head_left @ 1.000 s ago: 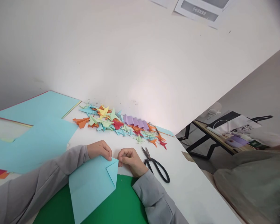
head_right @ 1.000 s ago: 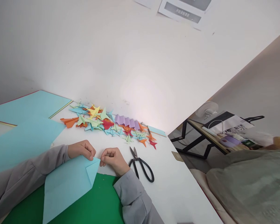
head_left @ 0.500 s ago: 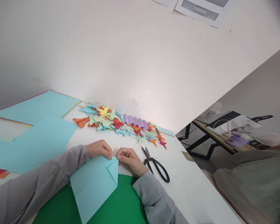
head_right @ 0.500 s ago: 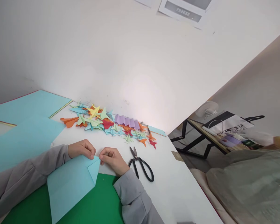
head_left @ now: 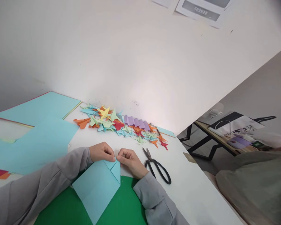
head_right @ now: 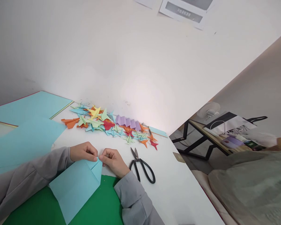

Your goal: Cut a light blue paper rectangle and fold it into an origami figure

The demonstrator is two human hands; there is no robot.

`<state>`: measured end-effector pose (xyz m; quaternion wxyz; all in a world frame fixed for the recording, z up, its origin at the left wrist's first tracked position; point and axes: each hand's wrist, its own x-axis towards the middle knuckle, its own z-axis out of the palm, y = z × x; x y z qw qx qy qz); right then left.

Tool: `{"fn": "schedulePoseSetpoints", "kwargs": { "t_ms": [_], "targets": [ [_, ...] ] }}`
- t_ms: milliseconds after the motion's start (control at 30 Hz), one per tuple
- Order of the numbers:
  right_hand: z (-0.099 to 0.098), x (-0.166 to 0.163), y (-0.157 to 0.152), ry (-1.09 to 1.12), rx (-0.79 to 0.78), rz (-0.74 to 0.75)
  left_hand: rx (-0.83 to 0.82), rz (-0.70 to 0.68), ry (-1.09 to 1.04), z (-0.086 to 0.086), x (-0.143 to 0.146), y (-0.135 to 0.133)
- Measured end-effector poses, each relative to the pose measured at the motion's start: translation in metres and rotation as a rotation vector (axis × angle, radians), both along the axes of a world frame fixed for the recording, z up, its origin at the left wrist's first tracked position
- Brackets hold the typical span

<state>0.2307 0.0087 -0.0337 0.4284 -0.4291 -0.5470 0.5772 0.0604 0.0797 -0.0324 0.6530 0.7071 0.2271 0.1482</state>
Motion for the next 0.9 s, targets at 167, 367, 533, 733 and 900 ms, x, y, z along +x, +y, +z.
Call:
{"fn": "schedulePoseSetpoints", "kwargs": {
  "t_ms": [167,367,533,733,900],
  "targets": [
    [-0.0011,0.0012,0.0003,-0.007,-0.003,0.032,0.114,-0.052,-0.001,-0.0028,0.0004,-0.0001],
    [-0.0005,-0.0017,-0.0003,-0.011,0.018,-0.030,0.017,-0.017,0.017,0.0025,0.0000,0.0015],
    [-0.0039,-0.0024,0.0003,-0.060,0.043,-0.036,0.043,-0.036,0.019,0.0061,-0.0001,-0.0019],
    [-0.0063,-0.0045,0.0004,-0.089,0.057,-0.074,0.043,-0.070,0.025,0.0032,-0.0012,-0.0017],
    [-0.0041,-0.0048,-0.0003,-0.125,0.073,-0.049,0.075,-0.068,0.006,0.0017,-0.0010,-0.0019]
  ]
}}
